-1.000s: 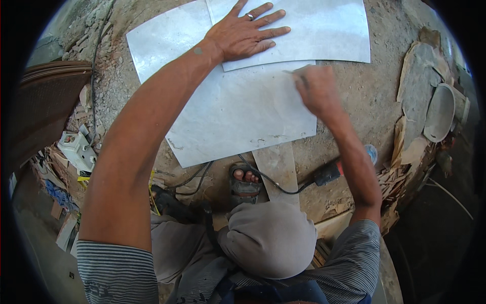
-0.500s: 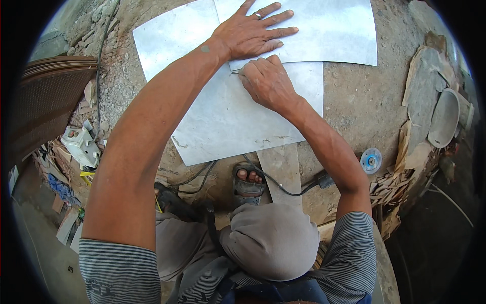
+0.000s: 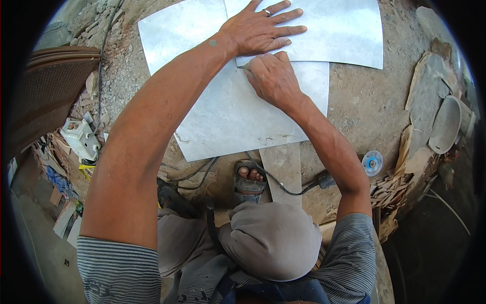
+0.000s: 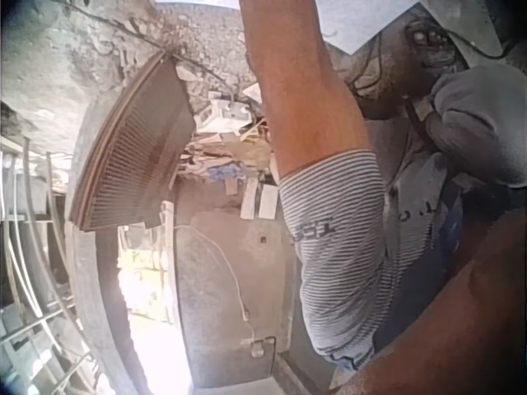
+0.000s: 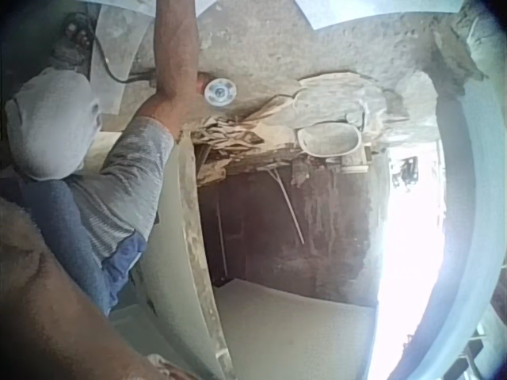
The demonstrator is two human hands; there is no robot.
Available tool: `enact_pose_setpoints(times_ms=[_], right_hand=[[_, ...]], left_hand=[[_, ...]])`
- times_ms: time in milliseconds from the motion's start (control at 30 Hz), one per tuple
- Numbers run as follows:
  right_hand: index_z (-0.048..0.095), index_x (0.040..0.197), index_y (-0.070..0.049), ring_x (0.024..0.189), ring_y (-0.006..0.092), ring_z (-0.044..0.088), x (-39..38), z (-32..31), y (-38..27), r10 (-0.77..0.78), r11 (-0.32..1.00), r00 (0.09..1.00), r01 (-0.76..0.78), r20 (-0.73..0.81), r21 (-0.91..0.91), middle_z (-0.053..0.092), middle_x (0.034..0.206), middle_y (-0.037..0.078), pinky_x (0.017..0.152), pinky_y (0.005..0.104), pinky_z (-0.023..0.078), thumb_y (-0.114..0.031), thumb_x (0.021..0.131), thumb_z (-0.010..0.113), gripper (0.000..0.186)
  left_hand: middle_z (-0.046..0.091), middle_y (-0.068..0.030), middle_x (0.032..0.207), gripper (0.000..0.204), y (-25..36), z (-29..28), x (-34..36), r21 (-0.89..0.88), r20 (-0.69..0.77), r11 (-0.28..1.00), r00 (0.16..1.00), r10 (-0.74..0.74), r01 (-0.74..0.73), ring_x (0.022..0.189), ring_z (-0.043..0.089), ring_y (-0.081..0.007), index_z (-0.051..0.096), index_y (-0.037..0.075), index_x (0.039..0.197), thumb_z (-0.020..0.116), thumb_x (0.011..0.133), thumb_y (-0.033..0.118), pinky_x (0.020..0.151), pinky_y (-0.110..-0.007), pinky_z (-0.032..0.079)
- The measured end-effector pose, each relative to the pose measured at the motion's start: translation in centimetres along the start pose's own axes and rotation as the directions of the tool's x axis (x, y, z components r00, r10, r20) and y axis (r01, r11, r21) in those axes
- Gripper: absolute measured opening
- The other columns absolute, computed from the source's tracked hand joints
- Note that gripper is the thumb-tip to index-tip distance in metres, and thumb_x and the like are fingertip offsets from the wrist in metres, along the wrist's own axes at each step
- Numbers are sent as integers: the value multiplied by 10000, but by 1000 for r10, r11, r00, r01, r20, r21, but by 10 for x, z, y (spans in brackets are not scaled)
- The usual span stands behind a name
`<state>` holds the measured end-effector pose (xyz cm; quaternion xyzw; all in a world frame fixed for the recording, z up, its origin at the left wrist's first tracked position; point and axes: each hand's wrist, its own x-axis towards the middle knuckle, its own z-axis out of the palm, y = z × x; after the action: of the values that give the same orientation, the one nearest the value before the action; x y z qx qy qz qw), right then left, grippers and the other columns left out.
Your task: The person measures two floor tiles using a tape measure and a pencil, then uses a handheld angle grinder to cut one of the tiles on the floor.
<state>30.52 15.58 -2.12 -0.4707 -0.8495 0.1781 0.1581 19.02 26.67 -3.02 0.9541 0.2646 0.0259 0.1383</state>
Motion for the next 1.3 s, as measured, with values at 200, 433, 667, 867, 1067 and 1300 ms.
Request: enact_pose_setpoints(times_ms=[200,433,667,867,1067,1300], right_hand=[[527,732,-54,666,269,577,11,-6,-7,-26,999,999,26,21,19,575,648,115,716,419,338,-39,770,515,42],[461,704,-72,560,222,472,-14,-38,34,106,990,984,-92,143,-104,497,580,81,705,388,338,-25,818,469,123],[521,779,-58,590,256,560,-68,-107,121,529,801,813,-384,244,-459,577,624,105,733,462,397,-97,881,420,149],[580,839,5,630,288,605,-87,-149,92,648,748,753,-658,-117,-87,623,726,163,637,372,468,-192,882,575,203],[607,920,4,687,258,643,23,-88,31,591,783,778,-491,-213,382,650,766,168,649,336,493,-204,887,575,213],[567,950,22,662,129,573,110,-53,28,718,578,674,-439,-173,687,604,714,75,594,284,463,-190,894,534,222]], left_hand=[[176,1,1537,485,0,0,2,64,-1,998,1000,11,-11,1419,115,-236,311,292,1428,298,967,443,1131,-536,4],[176,-9,1537,490,3,-1,5,42,30,999,1000,6,-7,1420,111,-239,310,284,1431,308,964,430,1131,-533,1],[165,-19,1539,495,1,-1,5,13,77,1000,997,-8,7,1423,93,-242,294,274,1438,278,968,429,1137,-519,-18],[180,109,1517,489,7,12,3,251,-5,963,995,-104,102,1408,125,-130,255,388,1425,176,961,518,1172,-439,36],[334,43,1456,450,12,8,-5,199,-82,974,992,-97,111,1332,304,-148,395,324,1359,213,977,479,1131,-441,172],[533,-9,1134,359,22,-1,-13,119,-66,972,978,-197,204,1079,448,-183,595,199,1053,377,945,463,895,-360,334]])
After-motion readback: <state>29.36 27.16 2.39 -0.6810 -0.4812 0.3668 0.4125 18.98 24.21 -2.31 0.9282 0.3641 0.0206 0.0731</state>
